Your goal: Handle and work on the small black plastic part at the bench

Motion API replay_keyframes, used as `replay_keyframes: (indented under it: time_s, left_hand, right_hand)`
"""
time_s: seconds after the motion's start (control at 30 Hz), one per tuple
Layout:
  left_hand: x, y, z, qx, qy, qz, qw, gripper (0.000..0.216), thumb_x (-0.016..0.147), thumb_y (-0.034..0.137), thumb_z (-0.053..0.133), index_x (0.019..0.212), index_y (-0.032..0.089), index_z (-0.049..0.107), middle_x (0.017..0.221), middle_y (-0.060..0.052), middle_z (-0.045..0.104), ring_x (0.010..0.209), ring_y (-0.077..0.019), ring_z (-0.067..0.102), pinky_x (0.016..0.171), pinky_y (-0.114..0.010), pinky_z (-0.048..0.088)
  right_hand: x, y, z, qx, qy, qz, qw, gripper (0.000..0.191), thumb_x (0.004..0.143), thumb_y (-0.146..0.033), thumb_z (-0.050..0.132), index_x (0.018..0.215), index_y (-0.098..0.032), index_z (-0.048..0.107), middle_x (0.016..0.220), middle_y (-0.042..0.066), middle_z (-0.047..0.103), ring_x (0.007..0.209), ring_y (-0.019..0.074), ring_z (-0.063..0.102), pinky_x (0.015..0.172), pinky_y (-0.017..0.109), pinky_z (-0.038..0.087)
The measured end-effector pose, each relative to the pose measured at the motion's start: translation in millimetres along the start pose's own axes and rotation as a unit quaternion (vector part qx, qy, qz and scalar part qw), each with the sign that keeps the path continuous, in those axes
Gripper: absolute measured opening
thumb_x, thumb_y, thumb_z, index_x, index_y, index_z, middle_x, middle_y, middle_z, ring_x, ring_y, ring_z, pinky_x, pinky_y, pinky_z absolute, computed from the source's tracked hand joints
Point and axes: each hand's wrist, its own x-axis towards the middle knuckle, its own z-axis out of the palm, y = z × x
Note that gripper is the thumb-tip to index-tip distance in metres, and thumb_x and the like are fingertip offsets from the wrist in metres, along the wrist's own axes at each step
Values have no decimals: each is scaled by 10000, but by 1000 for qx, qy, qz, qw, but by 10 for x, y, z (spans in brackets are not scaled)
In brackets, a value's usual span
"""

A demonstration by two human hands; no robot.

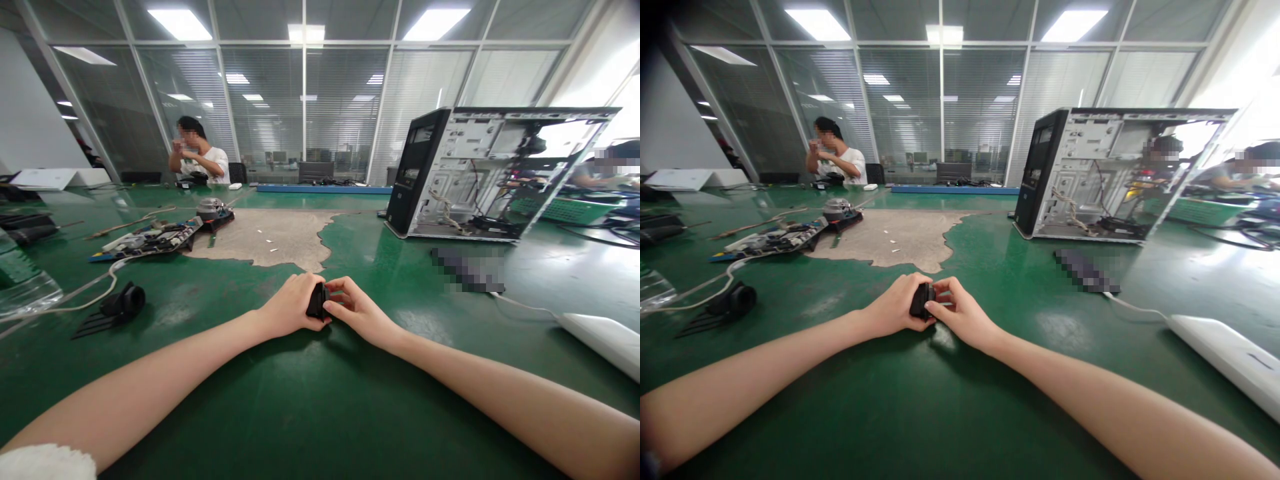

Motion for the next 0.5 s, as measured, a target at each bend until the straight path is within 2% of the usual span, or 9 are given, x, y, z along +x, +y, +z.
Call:
replay_keyframes:
  time_s: [0.23,0.4,0.5]
  left_hand:
    - [-3,4,-1,-5,-3,-3,1000,508,606,333,659,1022,169,419,939,-70,542,821,-246,527,714,-366,401]
    - [-2,16,-3,-4,2,-10,1000,494,607,327,653,1014,173,420,925,-67,537,821,-245,525,710,-361,401]
    - [-2,21,-7,-1,0,-6,1000,490,617,344,649,1011,168,417,925,-70,538,819,-246,522,712,-364,403]
  right_hand:
    - [-6,-18,-3,53,-39,-9,998,247,749,-273,613,910,-218,435,944,1,513,862,134,566,719,288,499]
    - [-9,-28,6,54,-23,-4,998,227,763,-312,594,886,-218,428,901,-5,531,805,124,575,702,290,497]
    - [1,-16,7,30,-7,-3,1000,220,769,-321,584,901,-218,440,899,2,537,836,135,571,737,308,491]
